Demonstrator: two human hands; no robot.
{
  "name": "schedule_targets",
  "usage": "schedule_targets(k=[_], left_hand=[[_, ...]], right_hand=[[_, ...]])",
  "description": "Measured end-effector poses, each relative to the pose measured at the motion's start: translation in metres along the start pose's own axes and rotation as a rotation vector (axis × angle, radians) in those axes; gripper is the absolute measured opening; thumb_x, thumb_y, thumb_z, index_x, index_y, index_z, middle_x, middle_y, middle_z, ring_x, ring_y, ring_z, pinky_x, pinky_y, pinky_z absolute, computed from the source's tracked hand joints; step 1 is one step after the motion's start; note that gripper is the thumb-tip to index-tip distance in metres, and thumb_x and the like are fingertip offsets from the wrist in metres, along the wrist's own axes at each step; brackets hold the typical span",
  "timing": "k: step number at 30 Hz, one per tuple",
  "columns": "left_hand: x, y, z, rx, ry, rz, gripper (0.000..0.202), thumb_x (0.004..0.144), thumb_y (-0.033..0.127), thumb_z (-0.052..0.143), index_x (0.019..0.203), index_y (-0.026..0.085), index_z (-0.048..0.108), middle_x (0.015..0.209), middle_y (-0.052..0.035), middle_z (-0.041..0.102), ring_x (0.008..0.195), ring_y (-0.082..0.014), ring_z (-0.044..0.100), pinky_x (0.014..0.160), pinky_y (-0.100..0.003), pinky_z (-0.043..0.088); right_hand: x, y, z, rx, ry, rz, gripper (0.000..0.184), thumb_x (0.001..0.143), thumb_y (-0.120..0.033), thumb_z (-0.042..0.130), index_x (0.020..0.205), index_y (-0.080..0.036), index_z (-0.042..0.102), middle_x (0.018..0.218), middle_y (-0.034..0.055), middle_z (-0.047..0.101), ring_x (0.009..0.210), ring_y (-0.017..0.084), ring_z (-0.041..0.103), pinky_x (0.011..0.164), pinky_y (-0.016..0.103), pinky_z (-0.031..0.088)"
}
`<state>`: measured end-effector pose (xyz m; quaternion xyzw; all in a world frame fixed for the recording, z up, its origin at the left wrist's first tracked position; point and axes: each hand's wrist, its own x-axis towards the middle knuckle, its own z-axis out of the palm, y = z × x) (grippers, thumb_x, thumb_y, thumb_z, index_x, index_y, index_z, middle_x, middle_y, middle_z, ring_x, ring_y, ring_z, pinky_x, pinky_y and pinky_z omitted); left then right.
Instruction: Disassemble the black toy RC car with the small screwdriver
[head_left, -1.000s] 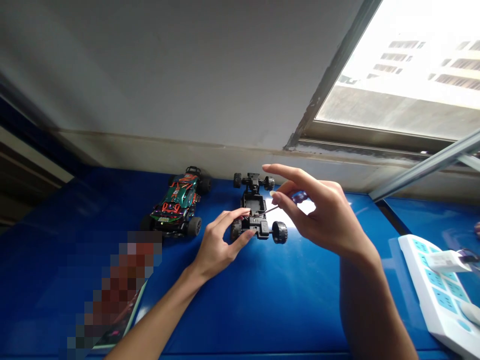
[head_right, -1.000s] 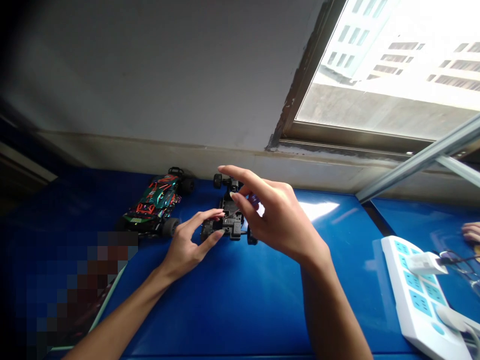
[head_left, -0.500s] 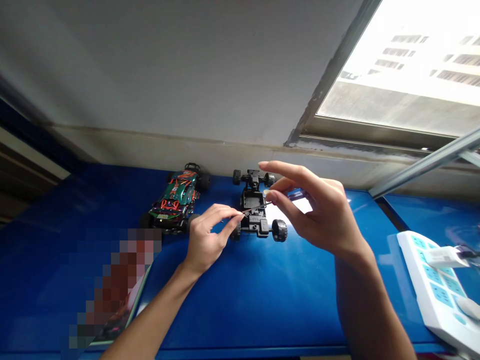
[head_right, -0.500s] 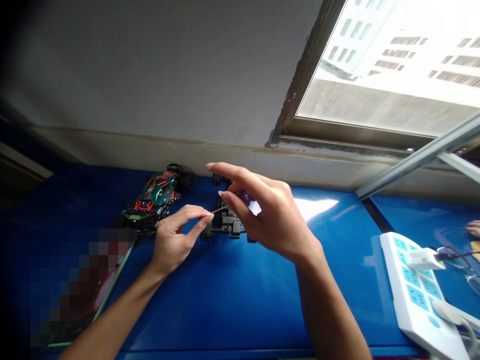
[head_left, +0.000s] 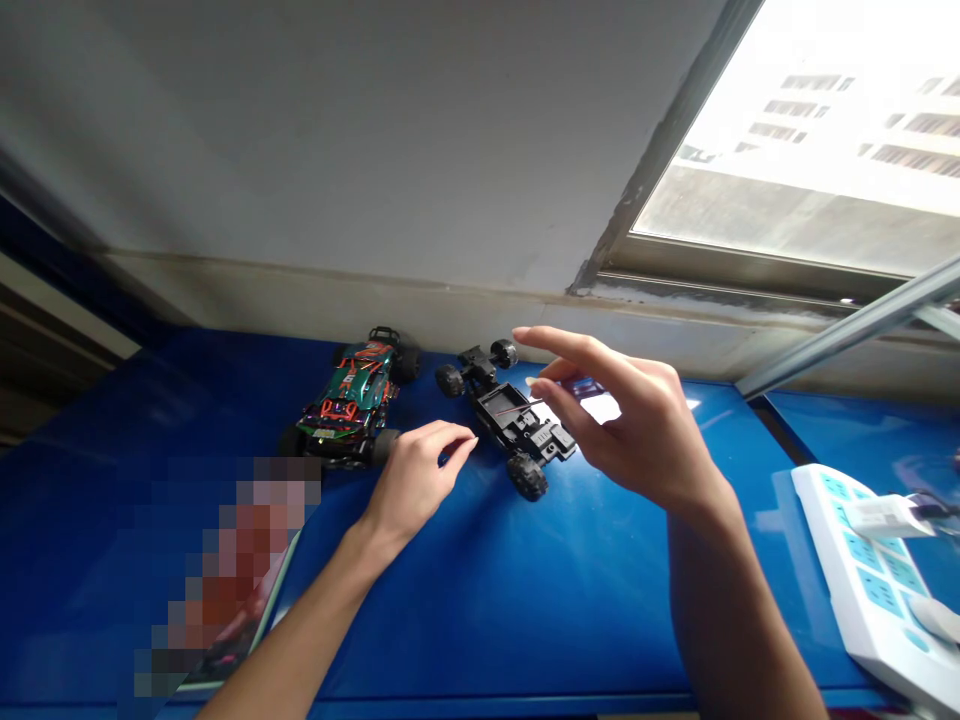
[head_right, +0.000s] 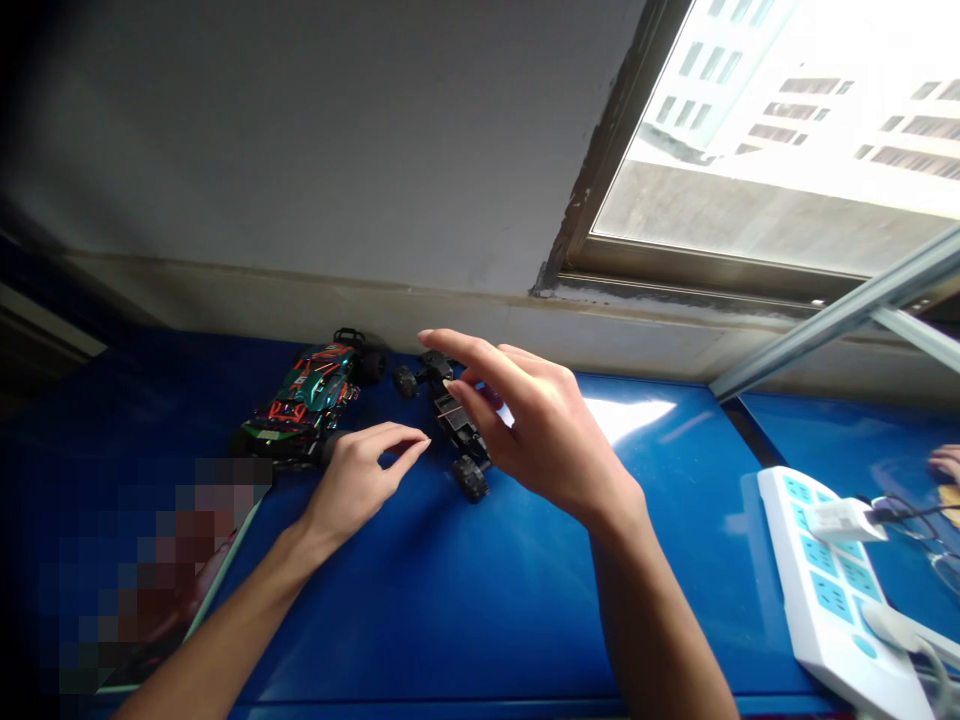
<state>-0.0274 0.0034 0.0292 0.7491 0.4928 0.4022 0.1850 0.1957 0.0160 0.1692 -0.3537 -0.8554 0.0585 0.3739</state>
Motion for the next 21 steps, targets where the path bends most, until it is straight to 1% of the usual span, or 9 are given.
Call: schedule_targets(k=[2,4,8,12,14,16,18,19,21], left_hand=[[-0.001,-0.003,0.000,0.068,-0.094,0.025,0.010,0.096,0.017,0.069,0.095,0.020,0.079,0.099,-0.0053,0.082,0.088,-0.0227,0.078,0.085,-0.034,0.062],[-0.003,-0.005,0.001,0.128,-0.155,0.041,0.010,0.094,0.016,0.071,0.094,0.021,0.080,0.101,-0.0057,0.081,0.092,-0.0239,0.077,0.088,-0.037,0.062],[-0.004,-0.006,0.001,0.177,-0.183,0.054,0.012,0.092,0.013,0.073,0.089,0.021,0.080,0.105,-0.0072,0.079,0.102,-0.0260,0.074,0.094,-0.041,0.062],[-0.003,-0.013,0.000,0.188,-0.191,0.052,0.012,0.091,0.012,0.072,0.086,0.020,0.079,0.107,-0.0091,0.078,0.107,-0.0279,0.071,0.097,-0.043,0.061],[-0.002,-0.017,-0.001,0.202,-0.205,0.035,0.010,0.090,0.014,0.073,0.096,0.019,0.080,0.110,-0.0104,0.077,0.110,-0.0294,0.071,0.099,-0.045,0.061],[-0.003,-0.021,-0.003,0.210,-0.220,0.020,0.026,0.090,0.015,0.074,0.116,0.018,0.078,0.119,-0.0120,0.077,0.115,-0.0310,0.069,0.103,-0.048,0.059],[-0.005,-0.025,-0.005,0.206,-0.236,0.015,0.045,0.089,0.017,0.073,0.134,0.019,0.071,0.129,-0.0126,0.074,0.122,-0.0318,0.067,0.108,-0.049,0.057],[-0.006,-0.026,-0.007,0.204,-0.245,0.013,0.050,0.089,0.017,0.073,0.139,0.019,0.068,0.133,-0.0125,0.072,0.126,-0.0319,0.066,0.110,-0.049,0.055],[-0.008,-0.029,-0.009,0.207,-0.263,0.012,0.054,0.089,0.017,0.070,0.143,0.020,0.065,0.138,-0.0124,0.070,0.130,-0.0316,0.064,0.114,-0.049,0.053]], right_hand=[[0.000,0.001,0.000,-0.002,-0.006,-0.006,0.040,0.103,-0.020,0.061,0.142,-0.026,0.064,0.101,0.0042,0.079,0.078,0.016,0.071,0.074,0.029,0.058],[0.000,0.002,0.000,-0.002,-0.013,-0.007,0.040,0.103,-0.020,0.060,0.142,-0.026,0.064,0.100,0.0041,0.079,0.078,0.016,0.071,0.073,0.029,0.058],[0.001,0.002,0.000,-0.005,-0.020,-0.012,0.039,0.103,-0.019,0.060,0.142,-0.025,0.065,0.100,0.0037,0.078,0.078,0.014,0.070,0.075,0.028,0.057],[0.001,0.003,0.000,-0.003,-0.019,-0.021,0.040,0.103,-0.018,0.060,0.143,-0.024,0.064,0.101,0.0031,0.078,0.079,0.014,0.070,0.075,0.027,0.056],[0.000,0.004,0.000,-0.005,-0.014,-0.023,0.040,0.104,-0.019,0.060,0.143,-0.025,0.064,0.100,0.0026,0.078,0.079,0.014,0.071,0.075,0.027,0.057],[0.000,0.004,0.000,-0.007,-0.018,-0.015,0.040,0.104,-0.019,0.060,0.143,-0.026,0.064,0.100,0.0026,0.078,0.080,0.014,0.071,0.076,0.028,0.057],[0.000,0.004,-0.001,-0.006,-0.021,-0.008,0.041,0.104,-0.020,0.060,0.144,-0.026,0.064,0.102,0.0033,0.079,0.081,0.015,0.072,0.076,0.028,0.057],[0.000,0.004,-0.001,-0.007,-0.022,-0.006,0.041,0.104,-0.020,0.060,0.144,-0.026,0.064,0.103,0.0036,0.079,0.082,0.015,0.072,0.076,0.028,0.057],[0.000,0.005,-0.001,-0.010,-0.022,-0.007,0.041,0.104,-0.020,0.060,0.144,-0.026,0.064,0.103,0.0036,0.079,0.081,0.015,0.072,0.076,0.027,0.057]])
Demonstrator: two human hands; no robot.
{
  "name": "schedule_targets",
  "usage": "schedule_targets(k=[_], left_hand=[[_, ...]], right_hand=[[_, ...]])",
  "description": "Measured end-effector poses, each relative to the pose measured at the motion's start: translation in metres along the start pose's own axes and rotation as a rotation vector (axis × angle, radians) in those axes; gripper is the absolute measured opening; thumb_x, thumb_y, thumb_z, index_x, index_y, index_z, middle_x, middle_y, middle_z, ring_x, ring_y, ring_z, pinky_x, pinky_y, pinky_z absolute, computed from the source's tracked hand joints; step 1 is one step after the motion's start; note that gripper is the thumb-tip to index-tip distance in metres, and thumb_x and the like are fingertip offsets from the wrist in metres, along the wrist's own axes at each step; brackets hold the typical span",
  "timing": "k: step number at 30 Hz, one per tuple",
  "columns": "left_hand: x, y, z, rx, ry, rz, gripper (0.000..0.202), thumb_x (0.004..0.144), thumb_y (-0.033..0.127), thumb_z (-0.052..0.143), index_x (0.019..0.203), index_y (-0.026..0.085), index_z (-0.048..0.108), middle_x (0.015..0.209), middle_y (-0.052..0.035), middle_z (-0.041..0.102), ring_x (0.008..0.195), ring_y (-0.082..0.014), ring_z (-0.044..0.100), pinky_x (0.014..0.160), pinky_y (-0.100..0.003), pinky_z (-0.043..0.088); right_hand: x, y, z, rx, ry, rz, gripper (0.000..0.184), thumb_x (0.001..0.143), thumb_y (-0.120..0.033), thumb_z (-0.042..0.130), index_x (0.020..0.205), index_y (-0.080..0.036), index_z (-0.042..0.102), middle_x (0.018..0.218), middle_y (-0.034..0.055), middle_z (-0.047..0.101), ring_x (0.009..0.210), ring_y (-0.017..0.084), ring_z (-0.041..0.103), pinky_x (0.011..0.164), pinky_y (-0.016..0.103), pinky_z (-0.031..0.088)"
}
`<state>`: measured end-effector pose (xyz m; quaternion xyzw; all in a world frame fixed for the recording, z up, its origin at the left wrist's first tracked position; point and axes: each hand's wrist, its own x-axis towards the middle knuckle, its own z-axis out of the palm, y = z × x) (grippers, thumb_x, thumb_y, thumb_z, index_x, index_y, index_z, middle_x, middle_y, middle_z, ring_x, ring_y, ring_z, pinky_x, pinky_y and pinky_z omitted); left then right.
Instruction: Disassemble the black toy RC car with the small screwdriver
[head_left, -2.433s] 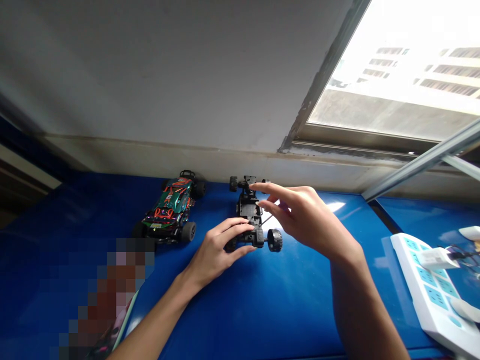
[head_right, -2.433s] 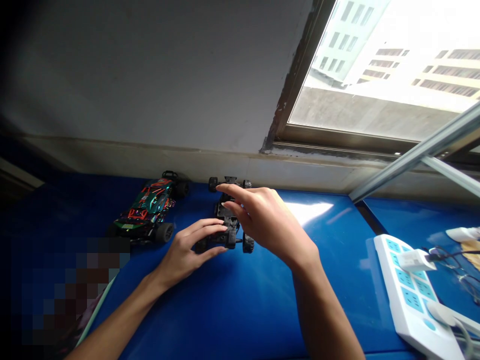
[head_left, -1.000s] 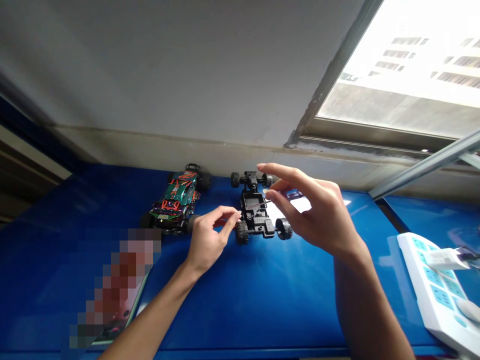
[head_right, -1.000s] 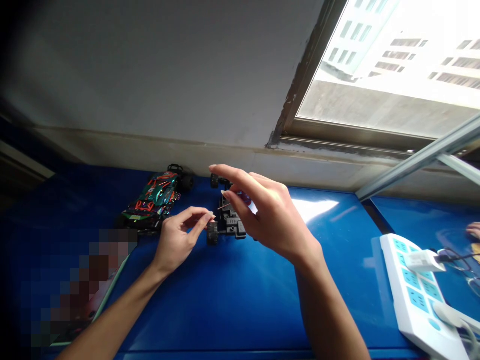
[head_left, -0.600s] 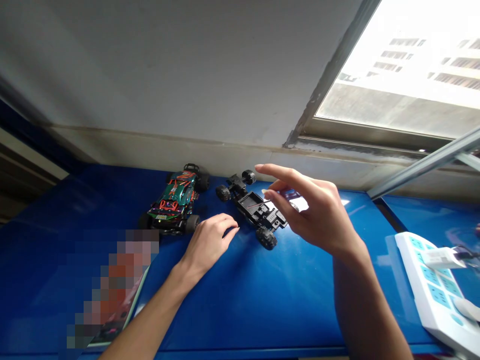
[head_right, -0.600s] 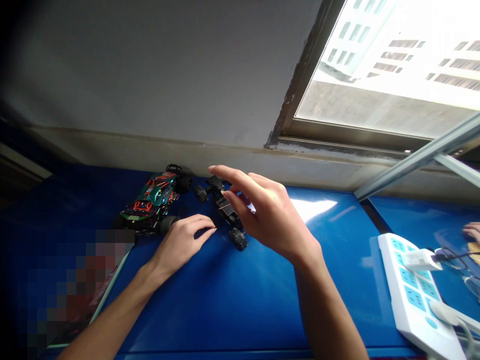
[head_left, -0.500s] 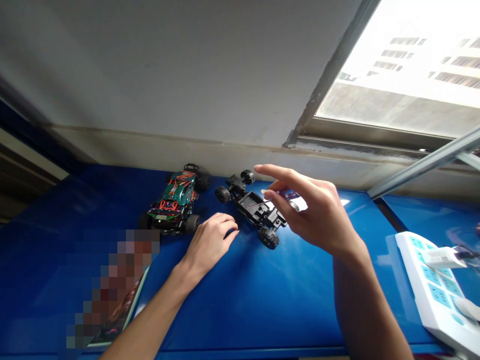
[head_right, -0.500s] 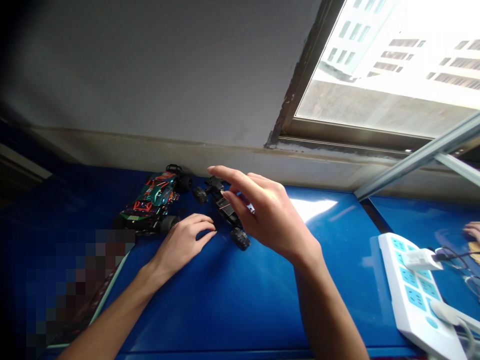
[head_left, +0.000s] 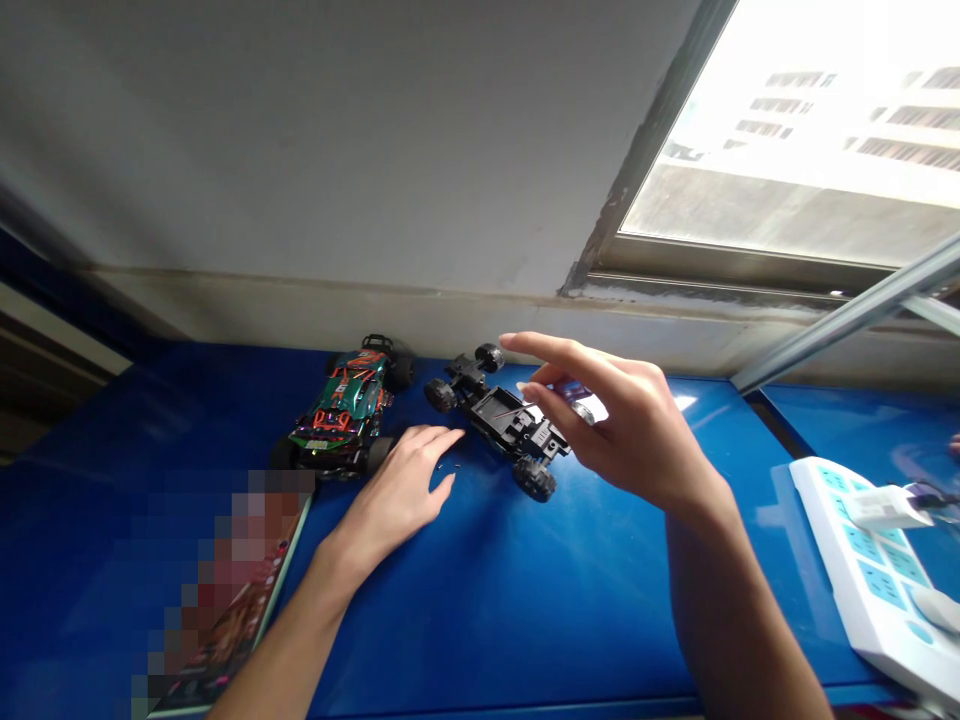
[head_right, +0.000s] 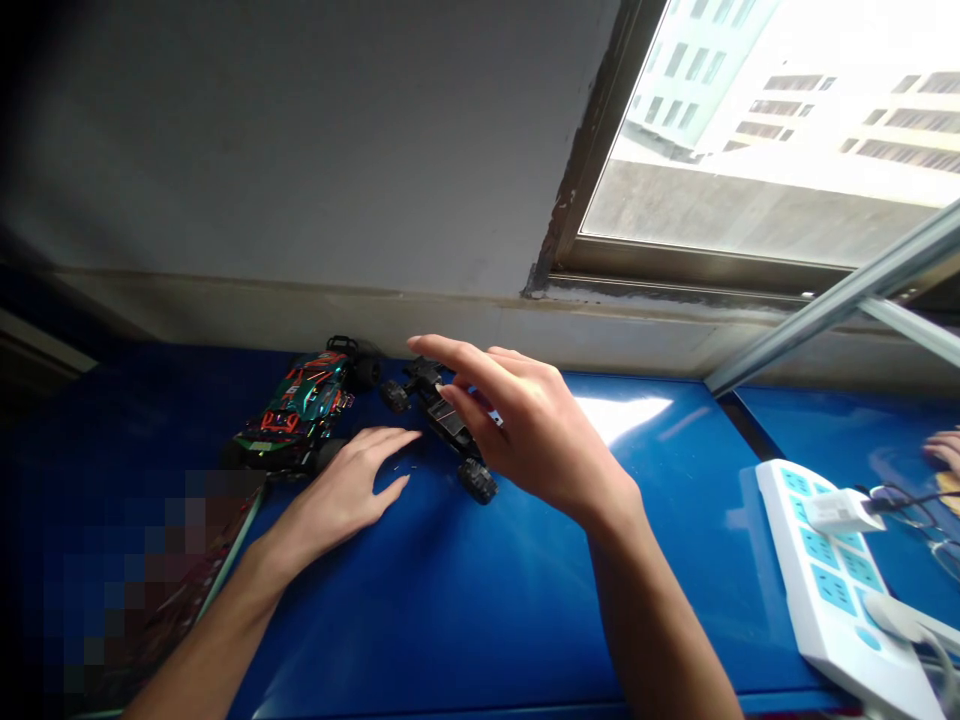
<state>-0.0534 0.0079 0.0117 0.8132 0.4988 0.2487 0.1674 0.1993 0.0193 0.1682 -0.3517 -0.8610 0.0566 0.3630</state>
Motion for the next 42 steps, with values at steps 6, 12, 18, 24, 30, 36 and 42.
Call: schedule_targets(k=[6,12,18,24,30,36,42], left_hand=[[-0.004,-0.005,0.002,0.035,0.020,-0.015,0.052,0.093,0.010,0.056,0.143,0.021,0.065,0.132,-0.0115,0.073,0.119,-0.0293,0.069,0.108,-0.047,0.056],[-0.001,-0.005,0.003,0.062,0.032,-0.039,0.048,0.097,0.006,0.049,0.139,0.020,0.067,0.112,-0.0107,0.077,0.097,-0.0246,0.074,0.092,-0.038,0.061],[0.003,-0.001,0.007,0.041,0.044,-0.053,0.046,0.098,0.003,0.048,0.135,0.019,0.069,0.115,-0.0107,0.077,0.104,-0.0250,0.074,0.096,-0.039,0.060],[0.005,0.001,0.002,-0.066,0.052,-0.025,0.050,0.093,-0.001,0.053,0.135,0.022,0.070,0.120,-0.0091,0.076,0.108,-0.0239,0.074,0.100,-0.039,0.059],[0.005,0.015,-0.012,-0.058,0.036,0.018,0.053,0.091,0.012,0.069,0.142,0.028,0.066,0.126,-0.0076,0.073,0.114,-0.0286,0.067,0.104,-0.045,0.056],[0.006,0.013,0.002,0.010,0.051,-0.045,0.047,0.090,0.020,0.075,0.137,0.021,0.066,0.129,-0.0110,0.072,0.118,-0.0327,0.065,0.105,-0.049,0.055],[0.008,0.005,0.007,0.032,0.081,-0.050,0.037,0.092,0.009,0.066,0.127,0.021,0.067,0.117,-0.0096,0.075,0.110,-0.0293,0.070,0.098,-0.044,0.058]], right_hand=[[-0.001,0.001,0.002,-0.001,0.000,0.005,0.042,0.103,-0.021,0.061,0.145,-0.027,0.063,0.102,0.0036,0.079,0.078,0.014,0.071,0.075,0.027,0.057],[-0.001,0.000,0.004,0.019,-0.021,0.009,0.042,0.104,-0.021,0.061,0.146,-0.028,0.063,0.102,0.0031,0.078,0.078,0.014,0.070,0.075,0.027,0.057],[0.000,-0.001,0.005,0.015,-0.027,0.001,0.043,0.104,-0.020,0.060,0.146,-0.027,0.062,0.098,0.0029,0.078,0.077,0.014,0.069,0.074,0.027,0.056],[0.000,0.000,0.003,0.023,-0.025,0.009,0.043,0.104,-0.021,0.060,0.146,-0.028,0.062,0.098,0.0030,0.078,0.078,0.015,0.070,0.074,0.028,0.057],[0.000,0.000,0.001,0.006,-0.018,0.008,0.042,0.104,-0.021,0.060,0.146,-0.028,0.062,0.101,0.0035,0.078,0.077,0.014,0.070,0.075,0.027,0.058],[0.000,-0.001,-0.001,0.015,-0.018,-0.003,0.042,0.104,-0.020,0.060,0.146,-0.026,0.062,0.102,0.0037,0.078,0.079,0.014,0.070,0.076,0.027,0.057],[0.000,-0.002,-0.002,0.025,-0.025,-0.007,0.041,0.105,-0.020,0.059,0.145,-0.025,0.062,0.099,0.0037,0.077,0.077,0.015,0.069,0.074,0.028,0.057]])
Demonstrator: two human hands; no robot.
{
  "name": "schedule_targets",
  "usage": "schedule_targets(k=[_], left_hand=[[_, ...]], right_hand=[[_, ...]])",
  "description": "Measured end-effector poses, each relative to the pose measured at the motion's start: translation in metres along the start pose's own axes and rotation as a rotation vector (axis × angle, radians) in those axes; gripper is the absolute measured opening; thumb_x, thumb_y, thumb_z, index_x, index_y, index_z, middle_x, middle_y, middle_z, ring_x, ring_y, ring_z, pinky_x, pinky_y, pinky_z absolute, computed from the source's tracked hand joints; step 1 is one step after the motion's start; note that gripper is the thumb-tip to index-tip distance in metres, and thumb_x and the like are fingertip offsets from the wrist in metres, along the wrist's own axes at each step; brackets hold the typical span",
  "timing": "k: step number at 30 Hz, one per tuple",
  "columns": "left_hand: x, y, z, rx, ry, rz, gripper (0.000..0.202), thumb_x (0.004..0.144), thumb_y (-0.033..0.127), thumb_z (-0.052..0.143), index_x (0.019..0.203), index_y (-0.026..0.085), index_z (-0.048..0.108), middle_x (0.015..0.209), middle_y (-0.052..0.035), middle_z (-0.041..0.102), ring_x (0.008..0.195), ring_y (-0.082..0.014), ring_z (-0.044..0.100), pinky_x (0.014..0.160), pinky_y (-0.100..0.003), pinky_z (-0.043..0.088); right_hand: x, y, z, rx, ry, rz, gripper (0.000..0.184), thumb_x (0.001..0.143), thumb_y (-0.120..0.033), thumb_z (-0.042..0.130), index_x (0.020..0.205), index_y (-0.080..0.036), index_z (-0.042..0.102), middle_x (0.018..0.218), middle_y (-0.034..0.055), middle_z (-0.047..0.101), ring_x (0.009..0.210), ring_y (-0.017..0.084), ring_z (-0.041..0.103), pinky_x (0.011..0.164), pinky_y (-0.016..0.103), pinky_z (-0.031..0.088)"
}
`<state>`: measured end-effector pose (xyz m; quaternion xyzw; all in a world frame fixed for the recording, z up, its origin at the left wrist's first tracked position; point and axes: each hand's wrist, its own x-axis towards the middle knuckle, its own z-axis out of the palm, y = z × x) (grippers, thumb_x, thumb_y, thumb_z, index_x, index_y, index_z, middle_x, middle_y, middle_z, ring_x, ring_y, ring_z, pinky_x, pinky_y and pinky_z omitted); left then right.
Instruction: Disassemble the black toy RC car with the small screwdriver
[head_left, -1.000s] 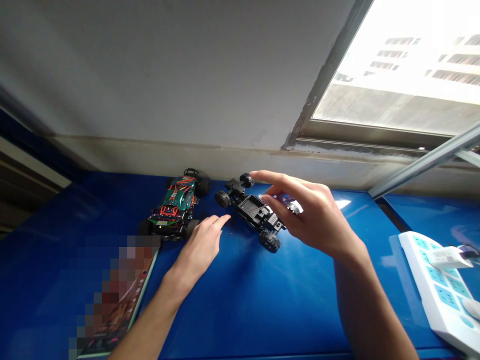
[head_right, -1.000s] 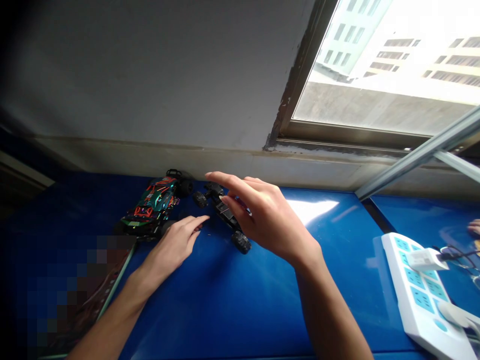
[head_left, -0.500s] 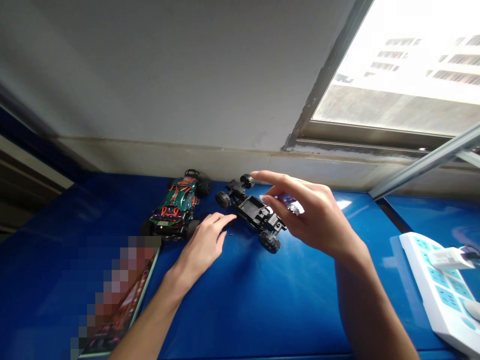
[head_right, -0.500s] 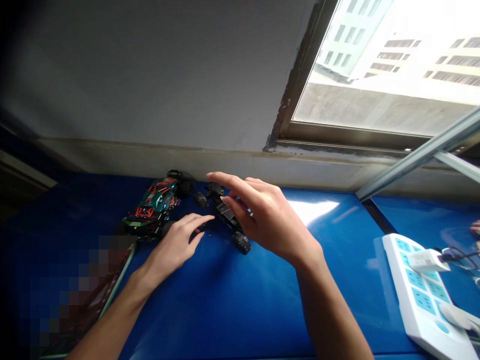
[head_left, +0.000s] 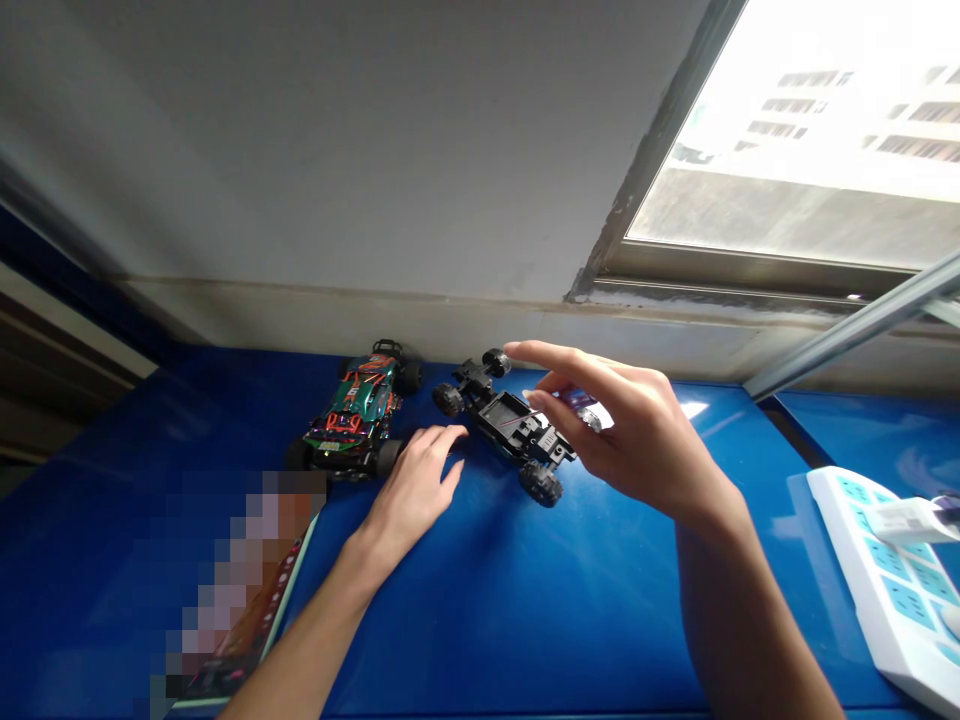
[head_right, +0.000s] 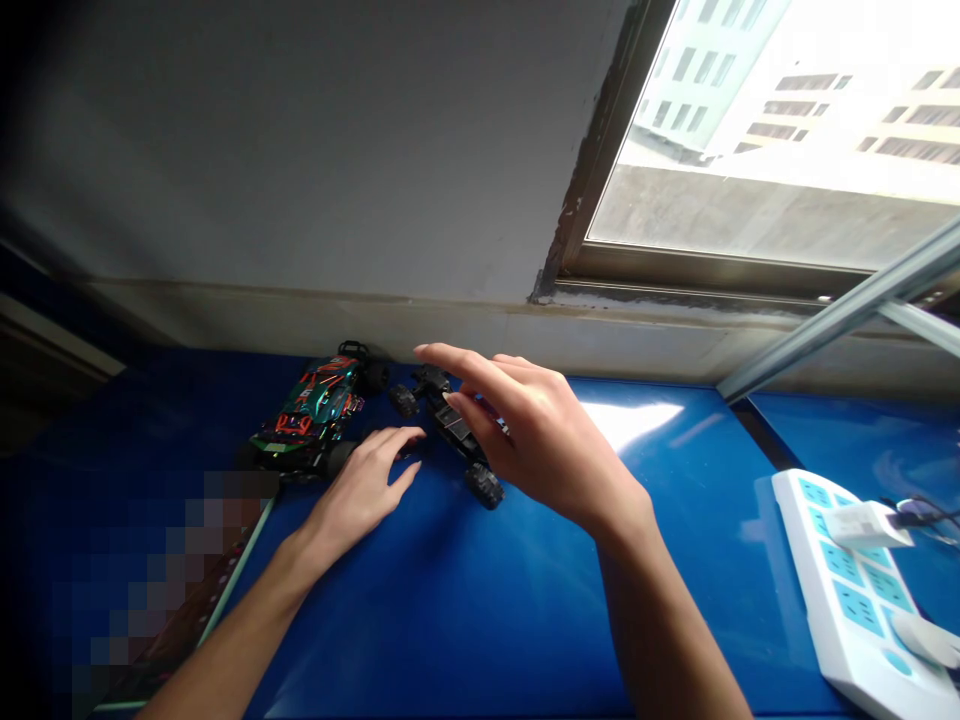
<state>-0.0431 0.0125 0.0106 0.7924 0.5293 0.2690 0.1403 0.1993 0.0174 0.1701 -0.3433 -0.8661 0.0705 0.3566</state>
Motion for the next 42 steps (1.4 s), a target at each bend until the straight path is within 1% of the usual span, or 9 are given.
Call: schedule_targets(k=[9,13,15,19,23,28,34,38,42], left_hand=[[0.0003,-0.0005,0.0007,0.028,-0.021,-0.013,0.035,0.096,0.003,0.058,0.124,0.020,0.068,0.115,-0.0090,0.075,0.106,-0.0277,0.070,0.096,-0.043,0.058],[-0.0006,-0.0002,-0.0012,0.017,-0.039,-0.010,0.036,0.095,0.006,0.063,0.127,0.021,0.067,0.118,-0.0084,0.075,0.110,-0.0277,0.069,0.099,-0.042,0.057],[-0.0019,-0.0004,-0.0025,0.014,-0.055,-0.002,0.039,0.094,0.005,0.065,0.130,0.021,0.066,0.121,-0.0083,0.075,0.112,-0.0277,0.068,0.101,-0.042,0.056],[-0.0058,-0.0011,-0.0047,0.040,-0.064,0.005,0.048,0.095,0.000,0.057,0.138,0.021,0.063,0.122,-0.0084,0.074,0.112,-0.0277,0.066,0.102,-0.044,0.055],[-0.0076,-0.0025,-0.0057,0.054,-0.079,0.023,0.051,0.096,-0.001,0.052,0.142,0.020,0.060,0.124,-0.0086,0.073,0.112,-0.0268,0.066,0.101,-0.043,0.055],[-0.0059,-0.0025,-0.0037,0.100,-0.078,0.010,0.050,0.096,-0.003,0.049,0.139,0.019,0.062,0.118,-0.0087,0.073,0.108,-0.0270,0.066,0.098,-0.043,0.056],[-0.0050,-0.0004,-0.0009,0.131,-0.042,0.004,0.050,0.096,-0.004,0.049,0.137,0.019,0.064,0.113,-0.0086,0.073,0.106,-0.0266,0.067,0.096,-0.042,0.056],[-0.0050,-0.0002,-0.0014,0.152,-0.047,-0.005,0.048,0.096,-0.004,0.048,0.137,0.017,0.064,0.112,-0.0091,0.073,0.107,-0.0273,0.067,0.097,-0.043,0.057],[-0.0059,-0.0012,-0.0023,0.169,-0.062,-0.006,0.049,0.096,-0.005,0.047,0.136,0.017,0.065,0.112,-0.0085,0.074,0.105,-0.0267,0.067,0.096,-0.043,0.057]], right_hand=[[0.0001,0.0009,0.0006,-0.013,0.012,-0.011,0.041,0.104,-0.020,0.060,0.146,-0.025,0.062,0.099,0.0023,0.077,0.078,0.013,0.069,0.074,0.025,0.056],[0.0001,0.0007,0.0002,-0.022,0.013,-0.014,0.042,0.104,-0.020,0.061,0.145,-0.025,0.062,0.100,0.0022,0.078,0.078,0.013,0.070,0.072,0.024,0.055],[0.0000,0.0007,-0.0004,-0.028,0.014,-0.010,0.041,0.104,-0.020,0.061,0.145,-0.025,0.063,0.101,0.0022,0.078,0.079,0.013,0.071,0.072,0.024,0.055],[-0.0004,0.0015,-0.0011,-0.036,0.021,-0.003,0.041,0.104,-0.020,0.061,0.145,-0.026,0.062,0.102,0.0022,0.079,0.079,0.013,0.071,0.073,0.025,0.055],[-0.0003,0.0029,-0.0011,-0.033,0.017,-0.003,0.042,0.104,-0.019,0.062,0.145,-0.025,0.062,0.101,0.0020,0.078,0.079,0.013,0.071,0.073,0.024,0.055],[0.0003,0.0035,-0.0018,-0.028,0.021,-0.008,0.042,0.104,-0.019,0.062,0.145,-0.024,0.062,0.099,0.0016,0.078,0.078,0.013,0.071,0.073,0.024,0.055],[0.0013,0.0018,0.0000,-0.003,0.006,-0.010,0.042,0.104,-0.019,0.061,0.145,-0.025,0.062,0.099,0.0020,0.078,0.076,0.013,0.070,0.073,0.026,0.055],[0.0012,0.0002,-0.0006,0.012,-0.001,-0.007,0.042,0.104,-0.019,0.060,0.146,-0.025,0.062,0.097,0.0014,0.077,0.077,0.014,0.069,0.073,0.026,0.055],[0.0012,0.0005,-0.0057,0.016,0.013,-0.009,0.042,0.103,-0.017,0.062,0.144,-0.024,0.063,0.098,0.0008,0.077,0.077,0.013,0.069,0.073,0.026,0.055]])
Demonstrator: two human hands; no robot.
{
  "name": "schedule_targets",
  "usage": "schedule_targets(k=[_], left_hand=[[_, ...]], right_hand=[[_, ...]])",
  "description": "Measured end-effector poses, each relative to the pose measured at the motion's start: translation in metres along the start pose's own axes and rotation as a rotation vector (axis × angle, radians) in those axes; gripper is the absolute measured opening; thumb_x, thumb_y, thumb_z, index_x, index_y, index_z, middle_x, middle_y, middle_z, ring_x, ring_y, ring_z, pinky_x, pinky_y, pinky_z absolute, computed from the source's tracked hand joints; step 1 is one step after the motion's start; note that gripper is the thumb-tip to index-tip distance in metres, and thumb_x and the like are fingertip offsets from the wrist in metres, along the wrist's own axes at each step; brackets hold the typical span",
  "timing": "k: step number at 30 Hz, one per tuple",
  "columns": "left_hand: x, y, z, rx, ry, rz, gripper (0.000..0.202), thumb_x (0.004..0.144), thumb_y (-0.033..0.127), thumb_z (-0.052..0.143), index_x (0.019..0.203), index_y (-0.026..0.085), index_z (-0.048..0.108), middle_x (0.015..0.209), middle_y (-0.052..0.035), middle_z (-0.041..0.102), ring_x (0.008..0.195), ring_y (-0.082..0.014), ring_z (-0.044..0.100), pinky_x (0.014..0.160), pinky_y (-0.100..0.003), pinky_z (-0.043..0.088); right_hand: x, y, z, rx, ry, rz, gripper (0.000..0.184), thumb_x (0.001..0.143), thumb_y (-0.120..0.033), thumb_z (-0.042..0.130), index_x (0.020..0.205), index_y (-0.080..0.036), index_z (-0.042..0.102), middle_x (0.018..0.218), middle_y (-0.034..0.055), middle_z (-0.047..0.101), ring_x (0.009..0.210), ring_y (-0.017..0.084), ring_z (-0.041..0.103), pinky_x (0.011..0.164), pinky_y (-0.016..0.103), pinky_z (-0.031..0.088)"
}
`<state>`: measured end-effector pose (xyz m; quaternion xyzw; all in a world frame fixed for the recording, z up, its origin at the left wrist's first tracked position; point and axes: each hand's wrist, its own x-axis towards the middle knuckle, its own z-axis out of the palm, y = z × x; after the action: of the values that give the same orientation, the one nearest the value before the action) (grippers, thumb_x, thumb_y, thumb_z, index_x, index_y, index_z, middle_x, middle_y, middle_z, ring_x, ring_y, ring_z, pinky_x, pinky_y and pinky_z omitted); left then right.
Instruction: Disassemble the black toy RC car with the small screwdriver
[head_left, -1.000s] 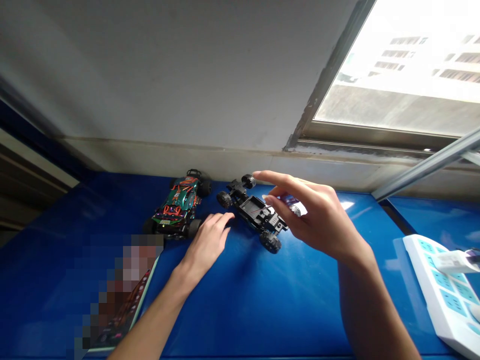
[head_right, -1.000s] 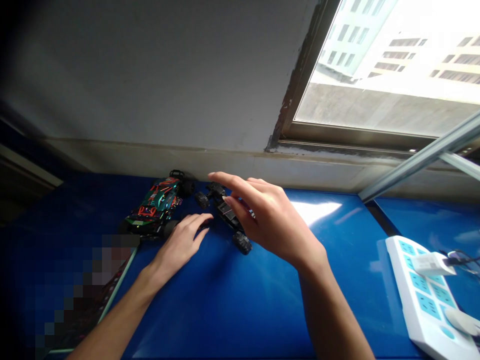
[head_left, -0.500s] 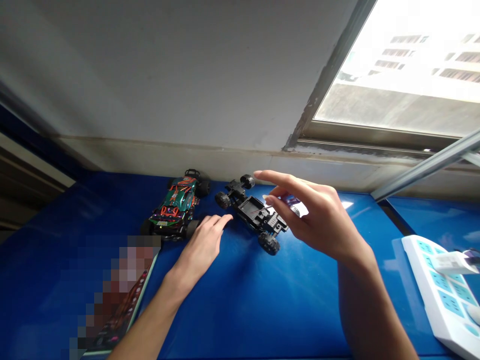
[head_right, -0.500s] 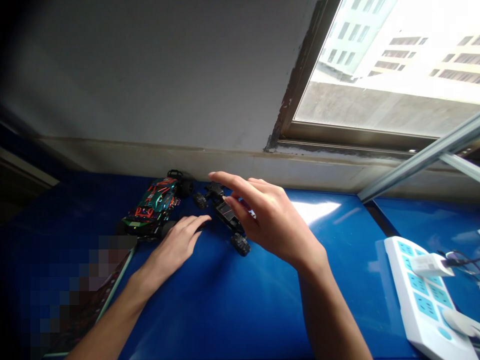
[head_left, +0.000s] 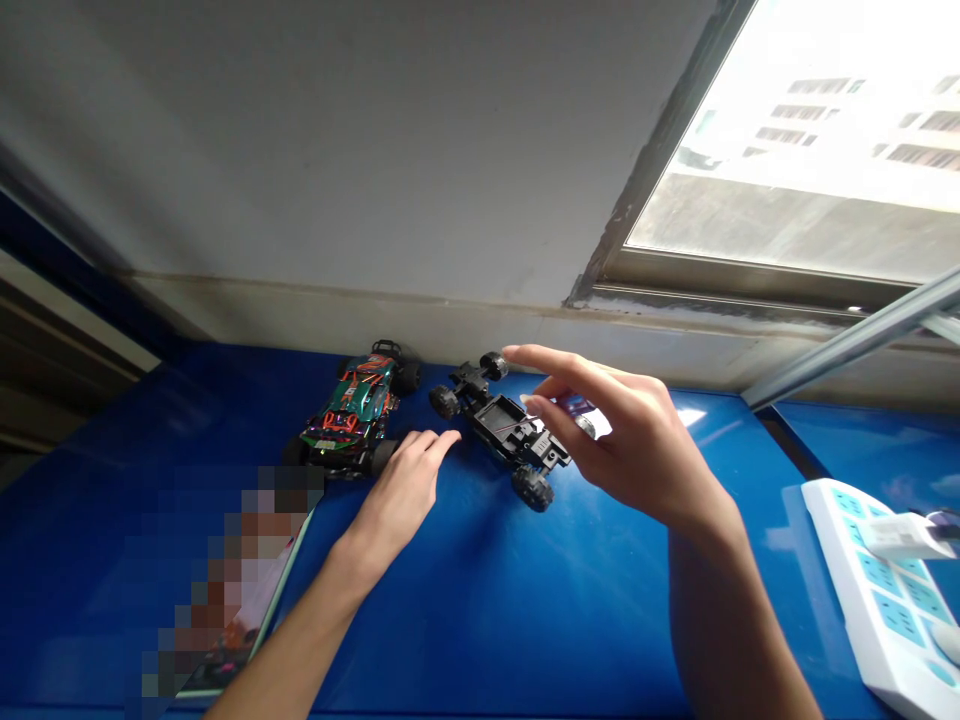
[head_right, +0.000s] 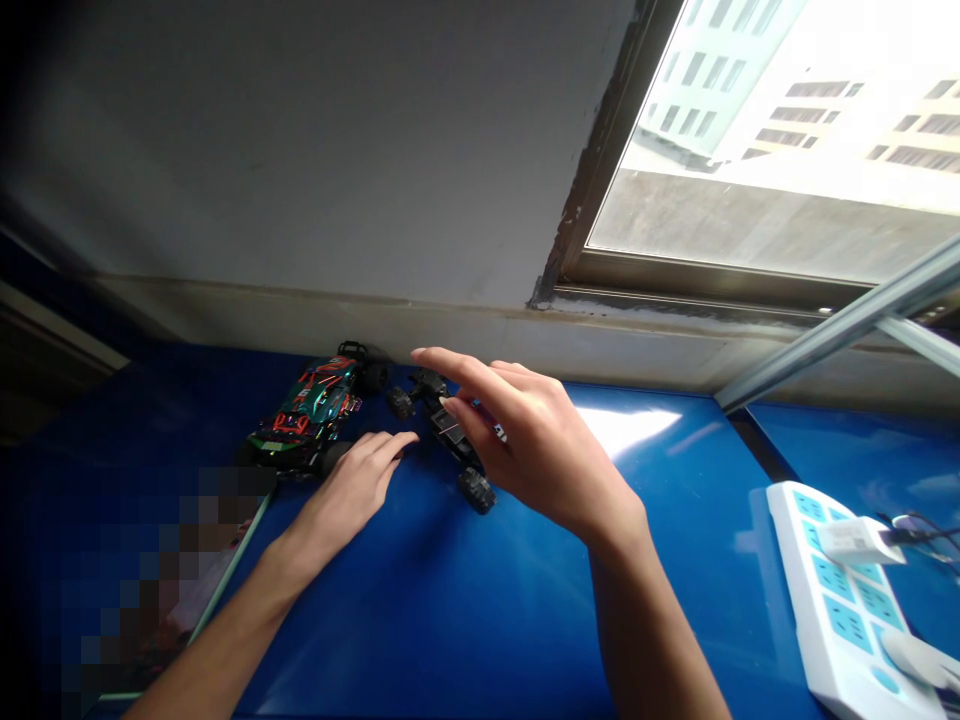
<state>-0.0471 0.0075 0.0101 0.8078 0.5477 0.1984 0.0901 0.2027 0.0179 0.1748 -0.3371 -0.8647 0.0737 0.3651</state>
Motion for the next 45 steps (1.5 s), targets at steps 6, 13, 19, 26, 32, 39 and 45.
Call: schedule_targets(k=[6,13,19,26,32,39,45], left_hand=[[-0.002,-0.002,0.000,0.018,-0.019,0.011,0.049,0.096,-0.004,0.045,0.135,0.018,0.066,0.114,-0.0083,0.074,0.107,-0.0266,0.067,0.098,-0.042,0.056],[-0.003,-0.002,-0.003,-0.006,0.014,0.022,0.046,0.097,0.001,0.046,0.134,0.021,0.065,0.116,-0.0093,0.072,0.106,-0.0263,0.067,0.097,-0.043,0.057],[-0.005,-0.002,-0.010,-0.133,0.055,0.003,0.036,0.098,0.010,0.052,0.128,0.024,0.064,0.123,-0.0092,0.067,0.108,-0.0265,0.068,0.100,-0.044,0.058],[-0.004,-0.001,-0.010,-0.175,0.060,0.066,0.042,0.097,0.005,0.050,0.132,0.023,0.063,0.126,-0.0090,0.070,0.125,-0.0282,0.063,0.109,-0.047,0.055],[-0.001,0.037,-0.017,-0.346,0.284,0.044,0.022,0.107,0.021,0.052,0.125,0.023,0.065,0.121,-0.0089,0.069,0.115,-0.0235,0.068,0.106,-0.040,0.057],[-0.007,0.065,-0.009,-0.473,0.086,0.304,0.045,0.102,0.039,0.066,0.145,0.028,0.058,0.147,-0.0124,0.061,0.135,-0.0306,0.058,0.115,-0.050,0.052],[-0.006,0.066,-0.011,-0.542,0.080,0.234,0.032,0.093,0.042,0.077,0.117,0.023,0.066,0.137,-0.0136,0.066,0.125,-0.0306,0.065,0.107,-0.048,0.056]], right_hand=[[0.000,0.004,-0.007,0.025,0.027,0.020,0.042,0.102,-0.016,0.064,0.143,-0.023,0.063,0.097,0.0003,0.077,0.076,0.013,0.069,0.072,0.026,0.056],[0.000,0.010,-0.010,0.055,0.023,0.058,0.041,0.102,-0.017,0.062,0.143,-0.024,0.064,0.097,0.0011,0.078,0.076,0.013,0.070,0.071,0.026,0.056],[0.002,0.019,-0.010,0.033,0.020,0.096,0.041,0.102,-0.019,0.062,0.142,-0.025,0.064,0.093,0.0007,0.077,0.069,0.012,0.066,0.067,0.026,0.054],[0.005,0.020,-0.007,0.016,0.009,0.103,0.042,0.101,-0.018,0.064,0.143,-0.024,0.064,0.093,0.0003,0.076,0.069,0.011,0.065,0.067,0.025,0.052],[0.002,0.024,-0.010,-0.013,0.024,0.143,0.042,0.102,-0.022,0.063,0.143,-0.026,0.064,0.090,-0.0001,0.077,0.068,0.012,0.067,0.071,0.026,0.056],[-0.001,0.023,-0.007,-0.012,0.108,0.295,0.034,0.099,-0.026,0.067,0.133,-0.022,0.071,0.076,-0.0026,0.077,0.061,0.013,0.070,0.067,0.025,0.057],[-0.019,0.045,0.016,0.197,0.338,0.677,0.032,0.091,-0.046,0.075,0.108,-0.019,0.079,0.067,0.0010,0.074,0.051,0.013,0.062,0.051,0.025,0.050]])
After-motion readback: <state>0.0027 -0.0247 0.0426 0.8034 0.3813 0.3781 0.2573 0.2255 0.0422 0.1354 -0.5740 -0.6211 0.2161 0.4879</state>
